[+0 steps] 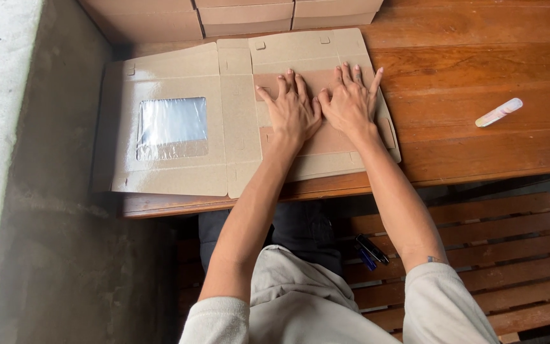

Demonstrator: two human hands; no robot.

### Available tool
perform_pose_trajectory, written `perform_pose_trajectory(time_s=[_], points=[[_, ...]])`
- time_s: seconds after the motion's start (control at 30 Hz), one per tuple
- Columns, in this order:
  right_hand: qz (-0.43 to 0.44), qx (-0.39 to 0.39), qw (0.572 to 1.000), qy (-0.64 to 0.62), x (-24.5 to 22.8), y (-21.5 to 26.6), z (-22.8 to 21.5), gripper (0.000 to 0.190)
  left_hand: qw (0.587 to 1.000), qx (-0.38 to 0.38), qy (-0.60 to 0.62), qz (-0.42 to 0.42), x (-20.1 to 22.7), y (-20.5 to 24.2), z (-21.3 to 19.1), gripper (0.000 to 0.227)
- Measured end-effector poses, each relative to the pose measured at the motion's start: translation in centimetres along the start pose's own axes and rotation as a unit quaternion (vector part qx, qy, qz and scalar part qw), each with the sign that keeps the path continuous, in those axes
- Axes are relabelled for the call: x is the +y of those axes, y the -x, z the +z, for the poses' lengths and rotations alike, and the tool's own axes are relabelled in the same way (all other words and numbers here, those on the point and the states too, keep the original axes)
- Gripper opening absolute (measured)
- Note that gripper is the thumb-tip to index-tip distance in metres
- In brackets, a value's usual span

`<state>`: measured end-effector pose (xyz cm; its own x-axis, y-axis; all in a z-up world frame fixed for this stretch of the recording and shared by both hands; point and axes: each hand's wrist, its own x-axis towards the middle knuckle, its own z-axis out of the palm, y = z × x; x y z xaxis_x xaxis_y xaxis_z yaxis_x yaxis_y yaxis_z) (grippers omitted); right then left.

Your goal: Assembling a cardboard box by folding a pre-cut template and pressing the creases.

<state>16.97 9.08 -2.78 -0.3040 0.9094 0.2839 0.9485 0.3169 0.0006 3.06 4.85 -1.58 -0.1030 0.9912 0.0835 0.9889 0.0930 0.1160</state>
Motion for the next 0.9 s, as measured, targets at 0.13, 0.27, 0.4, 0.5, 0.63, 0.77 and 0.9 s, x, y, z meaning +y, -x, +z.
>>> perform_pose_trajectory(time_s=[0.13,0.27,0.4,0.5,0.63,0.77,0.9], points=[[0.018,-0.014,0.999,-0.05,-0.3,0.2,-1.2,0.068,0.994,-0.002,-0.016,0.107,-2.9,-0.8,-0.9,0.081],[0.02,-0.004,0.998,-0.064,-0.2,0.4,-1.0,0.065,0.973,0.014,0.035,0.226,-7.0,-1.7,-0.5,0.082],[0.031,0.009,0.997,-0.075,-0.4,0.5,-0.6,0.064,0.98,-0.024,0.083,0.181,-7.0,-0.2,-1.1,0.075],[0.037,-0.012,0.996,-0.079,-0.2,0.4,-1.3,0.067,0.987,-0.036,0.013,0.155,-5.8,-0.2,-1.7,0.093],[0.05,0.014,0.995,-0.088,-0.4,0.9,-1.0,0.065,0.992,-0.055,-0.036,0.107,-5.5,1.7,-3.5,0.098],[0.05,0.016,0.995,-0.089,-0.1,0.8,-0.6,0.065,0.994,-0.057,-0.063,0.075,-5.1,2.0,-3.8,0.107],[0.052,0.018,0.994,-0.093,0.0,0.5,-0.1,0.065,0.994,-0.05,-0.076,0.053,-4.6,2.1,-3.4,0.113]])
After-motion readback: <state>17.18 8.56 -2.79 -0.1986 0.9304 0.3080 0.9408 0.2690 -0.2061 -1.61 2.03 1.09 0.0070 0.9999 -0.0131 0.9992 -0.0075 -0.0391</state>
